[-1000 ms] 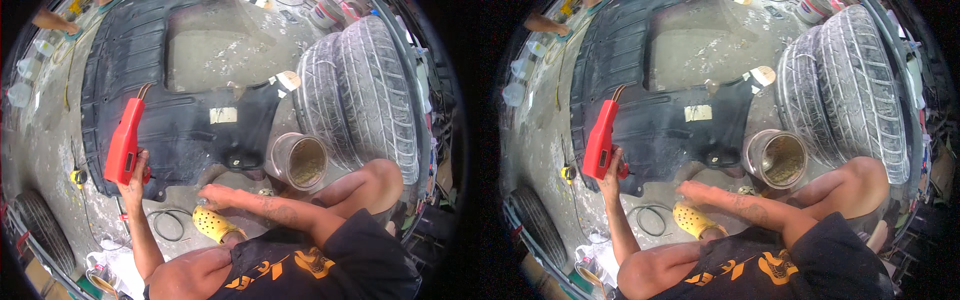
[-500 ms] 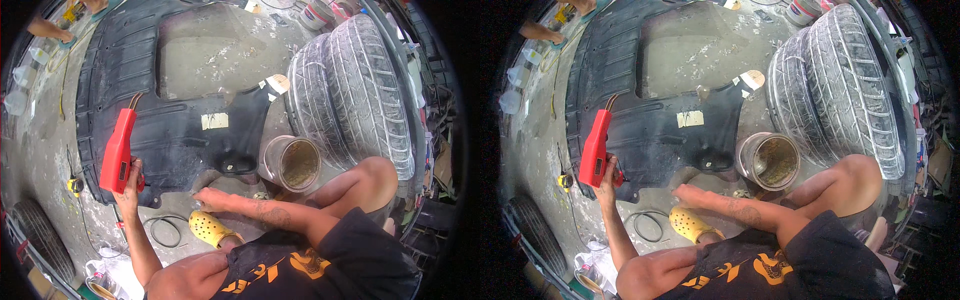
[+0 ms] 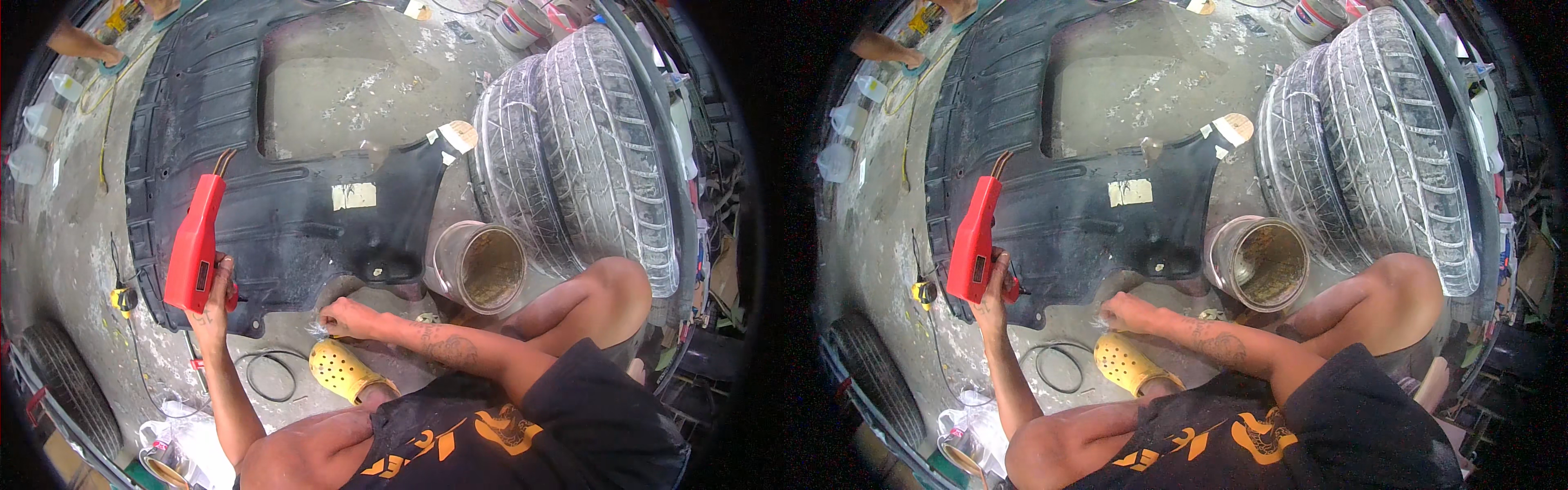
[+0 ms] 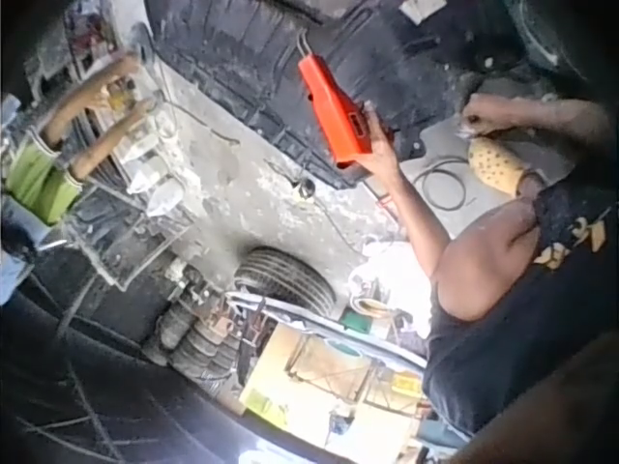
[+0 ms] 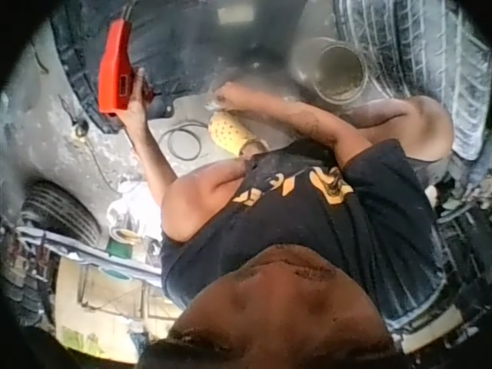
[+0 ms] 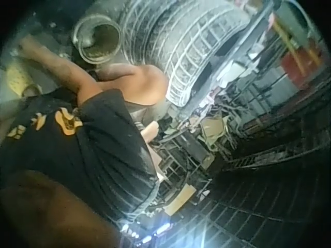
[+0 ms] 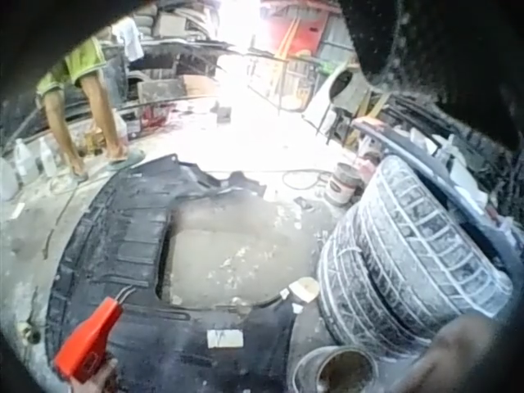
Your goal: Repairing a crack in an automotive plastic splash guard using a heat stapler tool.
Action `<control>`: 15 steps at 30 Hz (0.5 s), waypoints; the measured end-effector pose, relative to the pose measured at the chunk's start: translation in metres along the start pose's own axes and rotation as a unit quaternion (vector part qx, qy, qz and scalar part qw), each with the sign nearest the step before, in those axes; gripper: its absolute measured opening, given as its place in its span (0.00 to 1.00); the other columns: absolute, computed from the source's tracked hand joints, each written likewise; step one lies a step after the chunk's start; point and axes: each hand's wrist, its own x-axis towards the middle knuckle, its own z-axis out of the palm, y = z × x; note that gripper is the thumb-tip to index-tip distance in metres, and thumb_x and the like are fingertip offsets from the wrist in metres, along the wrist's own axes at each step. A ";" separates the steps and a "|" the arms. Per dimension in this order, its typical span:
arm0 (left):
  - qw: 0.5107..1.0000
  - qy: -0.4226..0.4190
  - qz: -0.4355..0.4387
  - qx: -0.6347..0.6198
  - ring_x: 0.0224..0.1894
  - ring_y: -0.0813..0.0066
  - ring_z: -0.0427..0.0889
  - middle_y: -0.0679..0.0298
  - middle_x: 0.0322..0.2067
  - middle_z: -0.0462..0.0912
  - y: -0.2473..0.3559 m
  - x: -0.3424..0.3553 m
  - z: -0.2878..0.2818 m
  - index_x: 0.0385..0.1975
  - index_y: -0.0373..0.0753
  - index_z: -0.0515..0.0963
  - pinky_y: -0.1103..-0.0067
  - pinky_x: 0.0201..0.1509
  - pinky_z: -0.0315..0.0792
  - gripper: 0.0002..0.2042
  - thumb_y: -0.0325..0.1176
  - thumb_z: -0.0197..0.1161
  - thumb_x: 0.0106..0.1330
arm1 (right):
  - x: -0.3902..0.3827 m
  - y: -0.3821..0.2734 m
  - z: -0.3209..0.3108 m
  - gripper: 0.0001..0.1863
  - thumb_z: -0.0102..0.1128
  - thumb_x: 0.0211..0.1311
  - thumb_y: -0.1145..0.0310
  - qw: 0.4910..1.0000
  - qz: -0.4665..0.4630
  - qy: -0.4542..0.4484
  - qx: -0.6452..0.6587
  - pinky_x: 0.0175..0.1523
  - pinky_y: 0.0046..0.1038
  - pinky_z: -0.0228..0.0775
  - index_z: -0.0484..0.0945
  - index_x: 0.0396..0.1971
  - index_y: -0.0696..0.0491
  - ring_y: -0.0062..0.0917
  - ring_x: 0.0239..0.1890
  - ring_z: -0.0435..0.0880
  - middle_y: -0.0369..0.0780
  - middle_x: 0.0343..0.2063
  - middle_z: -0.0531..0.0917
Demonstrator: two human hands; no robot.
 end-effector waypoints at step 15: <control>0.995 -0.019 0.058 0.085 0.35 0.75 0.81 0.66 0.32 0.84 -0.008 -0.003 -0.013 0.42 0.37 0.80 0.75 0.42 0.75 0.14 0.36 0.71 0.61 | 0.005 -0.018 -0.017 0.10 0.63 0.55 0.70 0.995 0.037 -0.066 -0.071 0.41 0.37 0.73 0.81 0.34 0.60 0.42 0.33 0.84 0.52 0.30 0.83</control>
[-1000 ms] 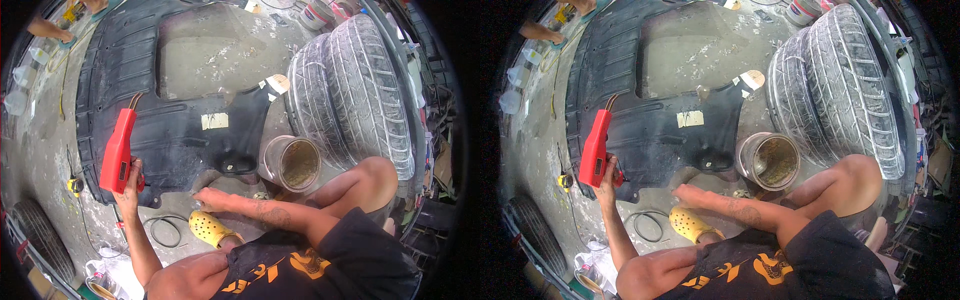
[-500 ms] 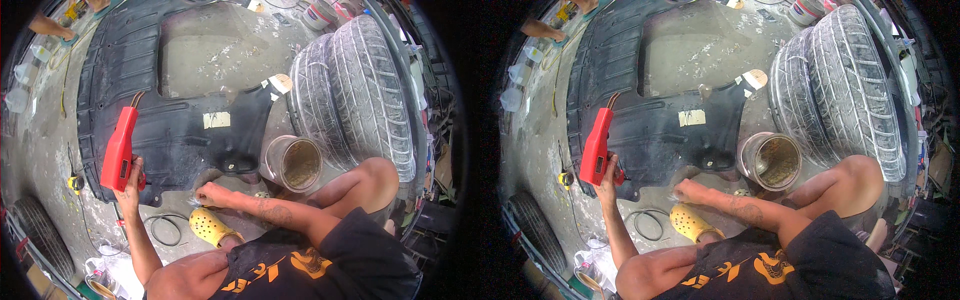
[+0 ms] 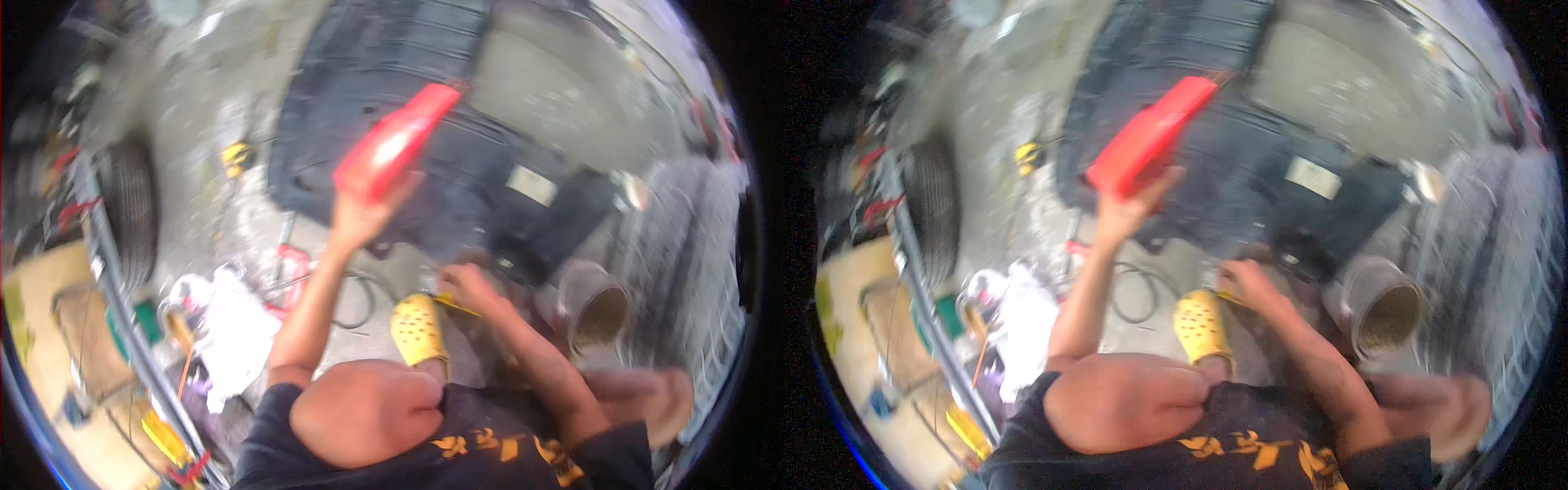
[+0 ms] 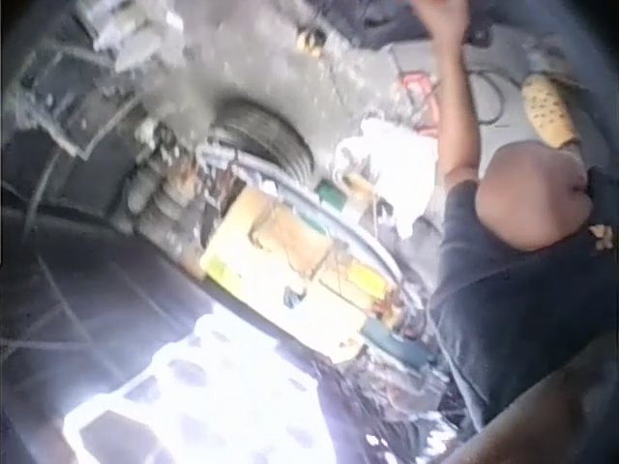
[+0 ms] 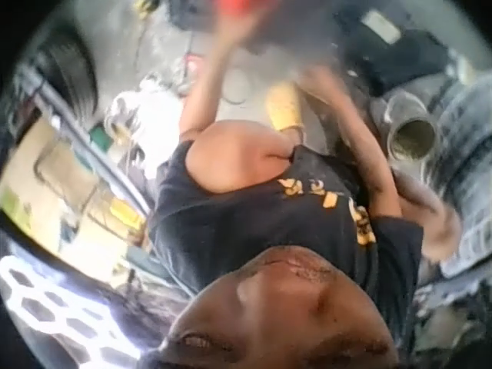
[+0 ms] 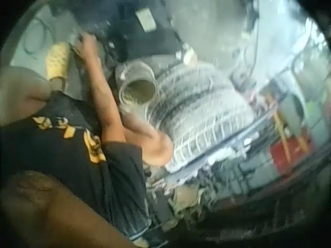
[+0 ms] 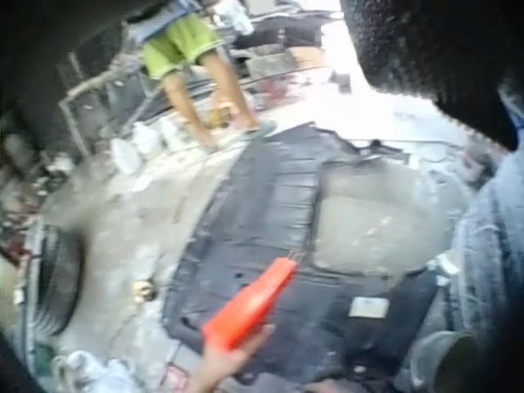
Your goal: Repairing a crack in an automotive plastic splash guard using a heat stapler tool.
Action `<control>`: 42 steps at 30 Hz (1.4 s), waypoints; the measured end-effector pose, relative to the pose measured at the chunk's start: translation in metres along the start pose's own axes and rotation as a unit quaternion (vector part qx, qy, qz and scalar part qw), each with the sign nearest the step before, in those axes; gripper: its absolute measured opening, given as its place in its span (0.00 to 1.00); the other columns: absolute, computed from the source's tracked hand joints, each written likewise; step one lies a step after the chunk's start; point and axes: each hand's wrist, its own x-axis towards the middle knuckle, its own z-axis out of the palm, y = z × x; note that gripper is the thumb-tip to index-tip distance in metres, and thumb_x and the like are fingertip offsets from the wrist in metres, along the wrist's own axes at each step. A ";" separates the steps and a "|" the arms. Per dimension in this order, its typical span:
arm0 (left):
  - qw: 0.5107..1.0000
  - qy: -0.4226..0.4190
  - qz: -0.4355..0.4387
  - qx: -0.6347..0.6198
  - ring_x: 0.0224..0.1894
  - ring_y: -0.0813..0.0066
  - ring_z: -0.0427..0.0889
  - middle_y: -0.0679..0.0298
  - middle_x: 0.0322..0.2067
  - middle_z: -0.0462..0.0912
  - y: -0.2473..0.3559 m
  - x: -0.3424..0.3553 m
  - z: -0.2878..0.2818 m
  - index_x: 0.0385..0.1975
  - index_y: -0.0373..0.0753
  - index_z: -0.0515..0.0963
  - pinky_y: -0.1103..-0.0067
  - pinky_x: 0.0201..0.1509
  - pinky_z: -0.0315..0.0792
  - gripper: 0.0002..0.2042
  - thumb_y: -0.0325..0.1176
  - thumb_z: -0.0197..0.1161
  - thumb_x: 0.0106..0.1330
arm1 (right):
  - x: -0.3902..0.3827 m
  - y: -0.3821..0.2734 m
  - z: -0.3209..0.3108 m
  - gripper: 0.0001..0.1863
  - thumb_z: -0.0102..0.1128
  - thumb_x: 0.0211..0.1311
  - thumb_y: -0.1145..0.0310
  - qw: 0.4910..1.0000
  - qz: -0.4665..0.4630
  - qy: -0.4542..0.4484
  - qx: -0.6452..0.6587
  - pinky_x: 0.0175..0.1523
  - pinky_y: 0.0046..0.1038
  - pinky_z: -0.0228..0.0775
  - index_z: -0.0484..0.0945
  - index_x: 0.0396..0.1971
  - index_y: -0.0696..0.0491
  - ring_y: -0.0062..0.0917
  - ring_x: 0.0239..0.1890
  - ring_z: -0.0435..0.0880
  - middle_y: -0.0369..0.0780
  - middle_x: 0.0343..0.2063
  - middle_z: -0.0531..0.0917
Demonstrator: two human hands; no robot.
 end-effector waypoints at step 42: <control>0.999 0.009 -0.018 -0.040 0.21 0.85 0.73 0.71 0.22 0.78 0.003 -0.002 0.000 0.37 0.36 0.81 0.83 0.23 0.66 0.10 0.33 0.72 0.60 | 0.007 -0.010 -0.002 0.07 0.61 0.58 0.70 0.999 -0.047 -0.027 0.006 0.42 0.37 0.73 0.75 0.31 0.57 0.44 0.36 0.82 0.48 0.32 0.82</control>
